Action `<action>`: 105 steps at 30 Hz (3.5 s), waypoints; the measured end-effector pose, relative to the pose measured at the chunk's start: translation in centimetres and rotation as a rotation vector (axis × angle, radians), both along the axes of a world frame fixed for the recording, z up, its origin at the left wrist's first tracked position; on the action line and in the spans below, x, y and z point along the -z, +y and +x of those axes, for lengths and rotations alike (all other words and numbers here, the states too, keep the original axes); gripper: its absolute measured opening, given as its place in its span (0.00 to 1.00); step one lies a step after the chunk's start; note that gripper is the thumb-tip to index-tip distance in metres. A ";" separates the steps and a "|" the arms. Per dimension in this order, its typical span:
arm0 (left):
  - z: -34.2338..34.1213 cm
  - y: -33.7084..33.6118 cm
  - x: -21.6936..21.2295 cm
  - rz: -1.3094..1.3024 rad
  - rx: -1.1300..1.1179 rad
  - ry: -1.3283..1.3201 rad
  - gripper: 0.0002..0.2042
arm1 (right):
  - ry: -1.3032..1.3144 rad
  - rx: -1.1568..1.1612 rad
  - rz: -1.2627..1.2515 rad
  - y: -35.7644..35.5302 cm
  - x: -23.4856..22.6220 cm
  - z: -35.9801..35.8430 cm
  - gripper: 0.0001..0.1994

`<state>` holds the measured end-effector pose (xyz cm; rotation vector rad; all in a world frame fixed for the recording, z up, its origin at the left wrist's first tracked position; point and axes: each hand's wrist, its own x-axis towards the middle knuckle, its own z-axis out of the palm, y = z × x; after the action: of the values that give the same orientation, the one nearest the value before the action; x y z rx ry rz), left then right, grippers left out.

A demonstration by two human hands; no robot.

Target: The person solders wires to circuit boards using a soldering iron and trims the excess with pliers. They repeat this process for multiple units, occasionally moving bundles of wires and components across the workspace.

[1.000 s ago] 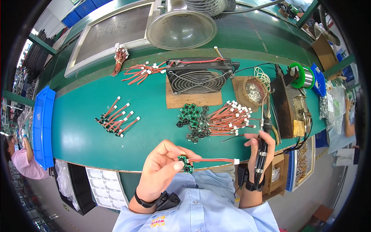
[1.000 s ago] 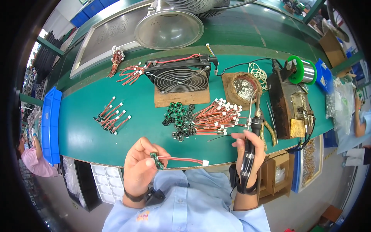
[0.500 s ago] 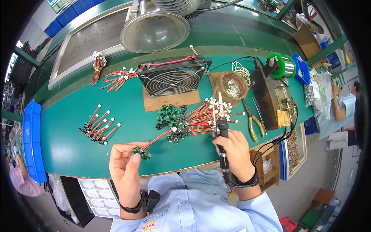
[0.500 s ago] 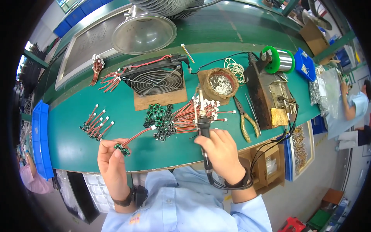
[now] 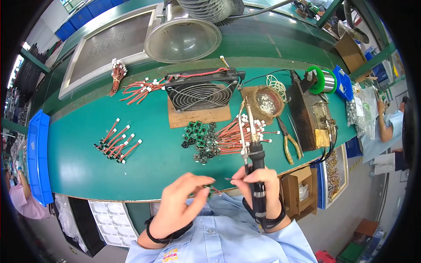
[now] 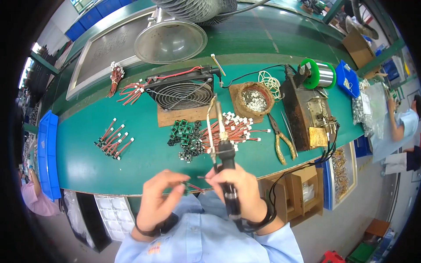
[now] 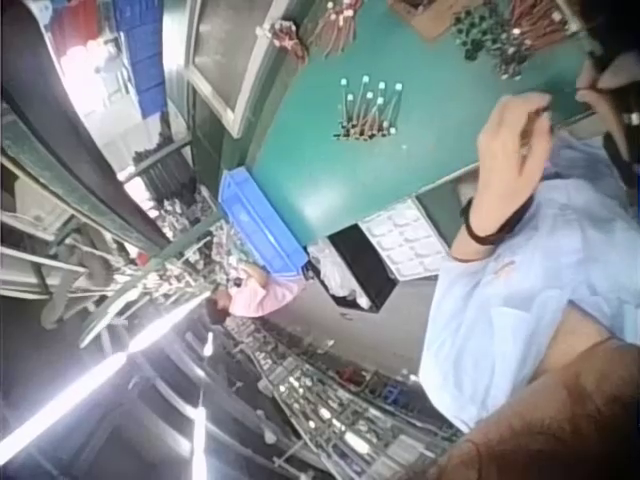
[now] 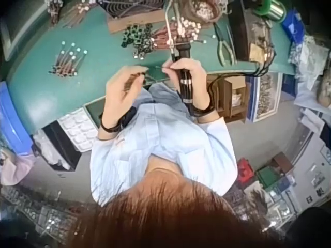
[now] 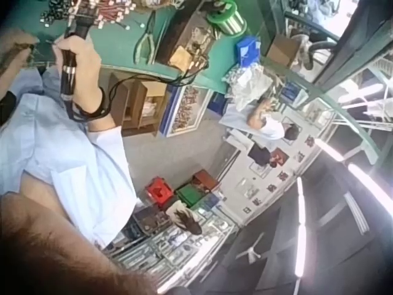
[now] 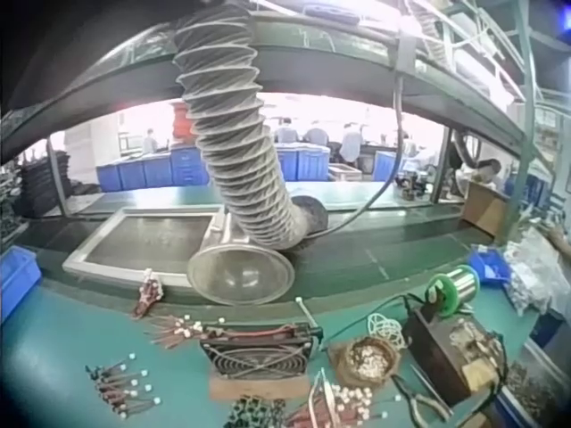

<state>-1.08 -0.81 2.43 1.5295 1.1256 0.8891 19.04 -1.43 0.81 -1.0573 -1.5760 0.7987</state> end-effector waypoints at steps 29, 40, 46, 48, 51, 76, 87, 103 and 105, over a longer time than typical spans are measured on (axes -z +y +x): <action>1.5 -0.9 0.5 0.156 -0.020 -0.021 0.10 | -0.014 0.028 -0.105 -1.5 -0.3 -0.8 0.21; 1.4 -0.6 0.7 -0.326 -0.069 -0.631 0.10 | 0.170 -0.062 -0.196 -1.6 -0.3 -1.0 0.21; 1.0 -0.1 0.8 -0.553 -0.047 -0.763 0.11 | 0.036 -0.006 -0.091 -1.3 -0.9 -1.6 0.22; 1.0 -0.1 0.9 -0.567 -0.025 -0.781 0.12 | 0.030 -0.002 -0.073 -1.3 -1.3 -1.9 0.22; 1.0 -0.2 1.4 -0.597 0.024 -0.822 0.13 | 0.035 -0.013 -0.055 -1.1 -1.3 -2.2 0.22; 1.2 -0.5 1.8 -0.532 0.072 -0.953 0.10 | -0.011 -0.034 0.024 -1.0 -1.9 -2.5 0.22; 0.8 -0.6 2.0 -0.438 0.070 -0.908 0.10 | 0.005 -0.066 0.011 -0.9 -2.4 -2.4 0.21; 0.3 -0.5 1.8 -0.266 0.056 -0.749 0.08 | 0.019 -0.124 -0.071 -0.7 -2.2 -2.1 0.20; 0.3 -0.5 1.8 -0.257 0.056 -0.735 0.08 | 0.022 -0.129 -0.073 -0.7 -2.2 -2.0 0.20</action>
<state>-0.78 -1.31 0.60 0.8917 0.6196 1.0936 17.02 -2.11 3.00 -1.0033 -1.6196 0.9588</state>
